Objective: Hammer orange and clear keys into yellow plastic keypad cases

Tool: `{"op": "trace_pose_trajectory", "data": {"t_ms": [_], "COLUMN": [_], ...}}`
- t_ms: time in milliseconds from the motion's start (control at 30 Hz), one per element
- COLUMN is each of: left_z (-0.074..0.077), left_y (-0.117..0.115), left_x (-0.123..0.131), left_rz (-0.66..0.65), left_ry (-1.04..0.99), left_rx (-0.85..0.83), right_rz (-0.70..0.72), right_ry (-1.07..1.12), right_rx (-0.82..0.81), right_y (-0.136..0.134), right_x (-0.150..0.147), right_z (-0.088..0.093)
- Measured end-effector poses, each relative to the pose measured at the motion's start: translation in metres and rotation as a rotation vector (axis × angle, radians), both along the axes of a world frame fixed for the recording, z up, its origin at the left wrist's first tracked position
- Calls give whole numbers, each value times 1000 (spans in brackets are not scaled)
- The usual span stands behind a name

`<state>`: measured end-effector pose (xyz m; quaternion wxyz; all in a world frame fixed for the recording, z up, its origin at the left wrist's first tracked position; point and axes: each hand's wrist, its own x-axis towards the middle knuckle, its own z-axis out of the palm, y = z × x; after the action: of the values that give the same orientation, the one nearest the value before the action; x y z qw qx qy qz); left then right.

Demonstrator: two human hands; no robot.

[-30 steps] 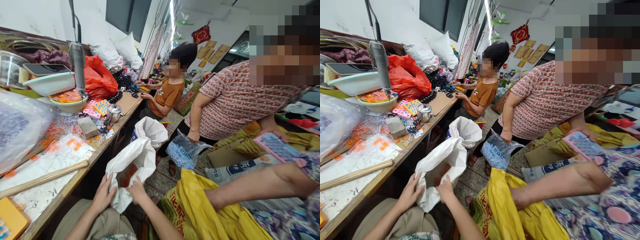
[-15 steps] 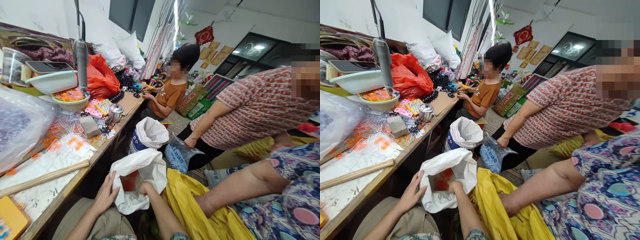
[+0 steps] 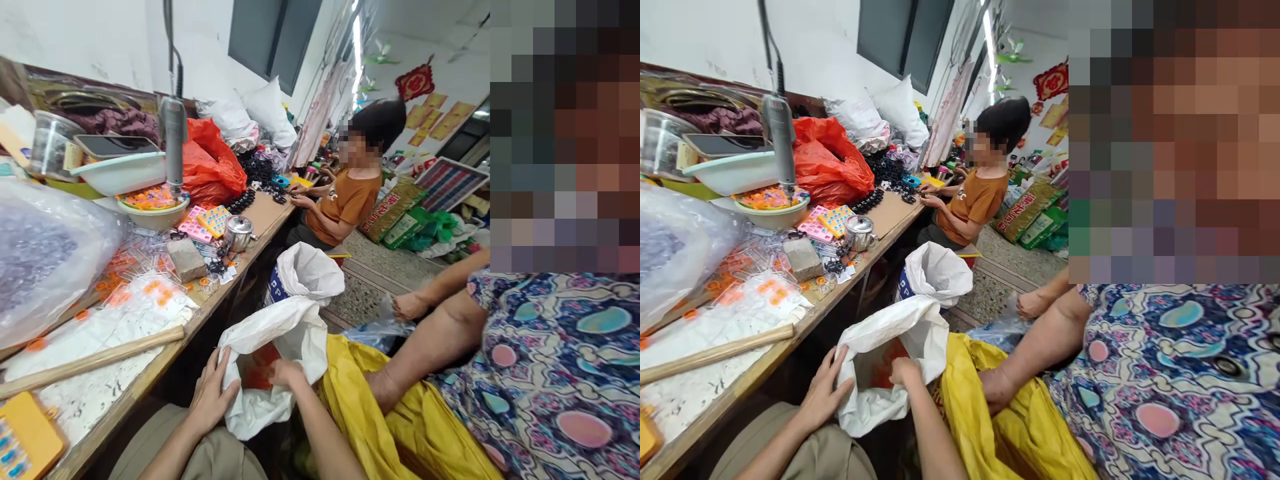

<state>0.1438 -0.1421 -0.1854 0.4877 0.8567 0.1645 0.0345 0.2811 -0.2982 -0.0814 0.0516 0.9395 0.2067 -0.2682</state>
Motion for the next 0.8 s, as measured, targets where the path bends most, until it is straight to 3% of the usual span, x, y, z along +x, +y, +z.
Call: {"op": "trace_pose_trajectory", "data": {"t_ms": [133,233,333,433,500,567,633,700,800], "left_z": [25,55,93,137,165,189,206,214,211], "left_y": [0,0,1,21,54,99,149,194,248], "left_x": [6,2,-16,-52,-90,-136,-181,-214,-228], "left_rz": [81,124,143,167,349,711,1006,1156,1185], "left_ry": [-7,-103,-281,-517,-533,-456,-209,-109,14], "left_rx": [48,51,121,212,314,488,662,685,643], "right_rz": [113,286,504,741,884,981,1062,1131,1192], "right_ry": [-29,-63,-145,-215,-240,-242,-222,-204,-194], "right_rx": [90,258,612,931,894,839,780,713,645], "right_y": [-2,14,62,134,184,228,263,286,305], "right_x": [-4,-11,-26,-52,-69,-82,-90,-95,-96], "right_z": [38,51,57,71,84,93,94,89,79]}}
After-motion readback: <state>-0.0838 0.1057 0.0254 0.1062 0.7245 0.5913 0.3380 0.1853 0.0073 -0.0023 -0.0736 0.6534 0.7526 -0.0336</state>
